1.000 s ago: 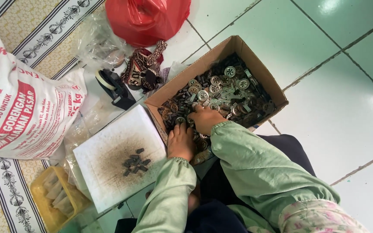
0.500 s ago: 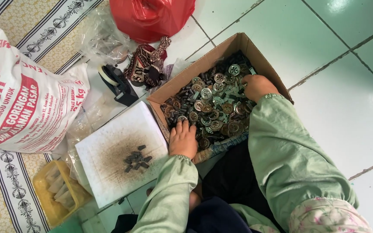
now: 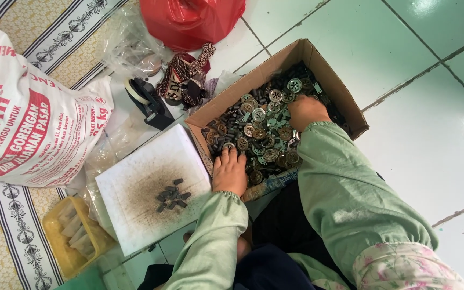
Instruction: Packaging small metal components from a bulk container into individual plastic bags while sitting on the floor.
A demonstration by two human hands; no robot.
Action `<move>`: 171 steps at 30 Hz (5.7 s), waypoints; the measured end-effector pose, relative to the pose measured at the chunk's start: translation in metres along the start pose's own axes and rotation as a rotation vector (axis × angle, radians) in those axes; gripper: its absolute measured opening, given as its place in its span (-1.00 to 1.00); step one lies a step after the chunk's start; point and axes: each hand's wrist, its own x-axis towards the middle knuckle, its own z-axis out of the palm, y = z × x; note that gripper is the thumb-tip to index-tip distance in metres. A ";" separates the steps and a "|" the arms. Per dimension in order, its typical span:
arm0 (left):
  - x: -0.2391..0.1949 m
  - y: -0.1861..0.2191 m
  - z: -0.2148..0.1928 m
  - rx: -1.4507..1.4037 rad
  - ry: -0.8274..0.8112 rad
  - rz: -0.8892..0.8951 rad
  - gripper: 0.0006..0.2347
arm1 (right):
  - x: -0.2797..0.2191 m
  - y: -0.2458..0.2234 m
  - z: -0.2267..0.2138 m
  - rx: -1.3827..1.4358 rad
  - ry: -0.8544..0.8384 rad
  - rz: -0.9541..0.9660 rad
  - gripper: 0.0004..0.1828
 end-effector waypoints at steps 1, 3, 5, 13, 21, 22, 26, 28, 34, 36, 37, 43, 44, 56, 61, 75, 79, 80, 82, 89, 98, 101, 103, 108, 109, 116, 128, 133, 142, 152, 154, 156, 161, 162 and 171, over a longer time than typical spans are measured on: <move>-0.001 0.001 -0.003 -0.001 0.001 -0.001 -0.67 | 0.002 -0.001 0.002 -0.001 0.000 -0.001 -0.67; -0.004 0.003 -0.009 0.009 -0.018 -0.002 -0.66 | 0.005 -0.002 0.009 -0.137 0.064 -0.081 -0.75; -0.004 0.003 -0.007 0.008 -0.018 -0.004 -0.66 | -0.002 -0.012 0.004 -0.191 0.065 -0.106 -0.74; 0.002 0.000 0.001 0.018 -0.013 -0.006 -0.65 | -0.005 -0.065 0.025 -0.261 0.069 -0.290 -0.68; 0.001 -0.002 0.006 0.027 0.038 0.008 -0.63 | -0.018 -0.061 0.001 0.063 -0.055 -0.295 -0.71; 0.003 -0.003 0.010 0.024 0.037 0.005 -0.63 | -0.013 -0.061 0.002 0.063 -0.058 -0.298 -0.71; 0.004 -0.008 0.013 -0.059 0.146 0.017 -0.65 | 0.009 -0.061 0.017 0.286 -0.254 -0.262 -0.70; 0.004 -0.011 0.013 -0.108 0.215 0.021 -0.67 | 0.006 -0.068 0.018 0.308 -0.281 -0.278 -0.71; 0.009 -0.023 0.029 -0.325 0.405 0.040 -0.79 | -0.031 -0.114 0.019 0.325 -0.344 -0.293 -0.53; 0.018 -0.031 0.051 -0.336 0.439 0.035 -0.87 | -0.037 -0.120 0.025 0.437 -0.390 -0.313 -0.42; 0.020 -0.032 0.052 -0.333 0.441 0.041 -0.87 | -0.042 -0.120 0.015 0.439 -0.384 -0.310 -0.42; 0.019 -0.028 0.047 -0.289 0.451 0.062 -0.88 | -0.056 -0.089 -0.038 0.420 -0.386 -0.288 -0.64; 0.016 -0.026 0.042 -0.272 0.447 0.071 -0.87 | -0.050 -0.071 -0.041 0.386 -0.288 -0.199 -0.66; 0.008 -0.022 0.033 -0.248 0.413 0.052 -0.81 | -0.039 0.010 -0.038 0.086 -0.143 0.076 -0.57; 0.006 -0.020 0.027 -0.270 0.390 0.031 -0.81 | -0.052 -0.013 -0.050 0.007 -0.222 0.047 -0.54; 0.012 -0.022 0.037 -0.177 0.267 0.009 -0.77 | -0.025 -0.090 0.037 -0.331 0.165 -0.535 -0.36; 0.016 -0.024 0.045 -0.187 0.266 0.006 -0.78 | 0.007 -0.076 0.067 -0.423 0.368 -0.564 -0.53; 0.016 -0.024 0.045 -0.187 0.264 0.005 -0.78 | 0.019 -0.068 0.074 -0.428 0.424 -0.519 -0.62; 0.016 -0.024 0.045 -0.189 0.264 0.002 -0.78 | 0.024 -0.058 0.071 -0.436 0.480 -0.476 -0.70; 0.017 -0.024 0.047 -0.174 0.260 0.006 -0.78 | -0.024 -0.087 0.028 -0.369 0.156 -0.478 -0.55; 0.011 -0.022 0.036 -0.184 0.267 0.013 -0.79 | -0.015 -0.097 0.059 -0.527 0.267 -0.592 -0.32; 0.014 -0.023 0.040 -0.182 0.270 0.018 -0.79 | 0.004 -0.080 0.055 -0.560 0.332 -0.507 -0.54; 0.014 -0.024 0.042 -0.178 0.273 0.021 -0.79 | 0.010 -0.065 0.053 -0.542 0.412 -0.472 -0.72; 0.016 -0.024 0.045 -0.185 0.275 0.028 -0.79 | 0.008 -0.053 0.055 -0.411 0.503 -0.505 -0.89; 0.016 -0.024 0.044 -0.189 0.277 0.025 -0.79 | -0.003 -0.062 0.047 -0.414 0.502 -0.508 -0.89; 0.016 -0.024 0.045 -0.177 0.277 0.042 -0.81 | -0.027 -0.083 0.031 -0.440 0.027 -0.574 -0.64; 0.017 -0.024 0.043 -0.189 0.269 0.037 -0.82 | -0.015 -0.078 0.048 -0.402 0.163 -0.595 -0.70; 0.016 -0.024 0.042 -0.195 0.272 0.041 -0.82 | 0.017 -0.056 0.081 -0.465 0.234 -0.621 -0.70; 0.012 -0.025 0.038 -0.242 0.281 0.053 -0.84 | -0.009 -0.042 0.061 -0.384 0.392 -0.604 -0.85; 0.015 -0.026 0.043 -0.244 0.302 0.073 -0.86 | -0.011 -0.040 0.068 -0.632 0.196 -0.543 -0.82; 0.018 -0.024 0.045 -0.233 0.310 0.062 -0.88 | -0.014 -0.038 0.068 -0.621 0.186 -0.547 -0.81; 0.016 -0.027 0.048 -0.266 0.377 0.083 -0.85 | -0.013 -0.040 0.074 -0.659 0.188 -0.527 -0.79; -0.004 -0.029 0.027 -0.287 0.363 0.086 -0.87 | -0.020 -0.038 0.080 -0.786 0.219 -0.550 -0.83; -0.007 -0.027 0.023 -0.293 0.369 0.092 -0.89 | -0.022 -0.034 0.081 -0.828 0.217 -0.524 -0.83; 0.019 -0.023 0.060 -0.209 0.494 0.188 -0.86 | -0.047 -0.063 0.063 -0.728 0.086 -0.415 -0.83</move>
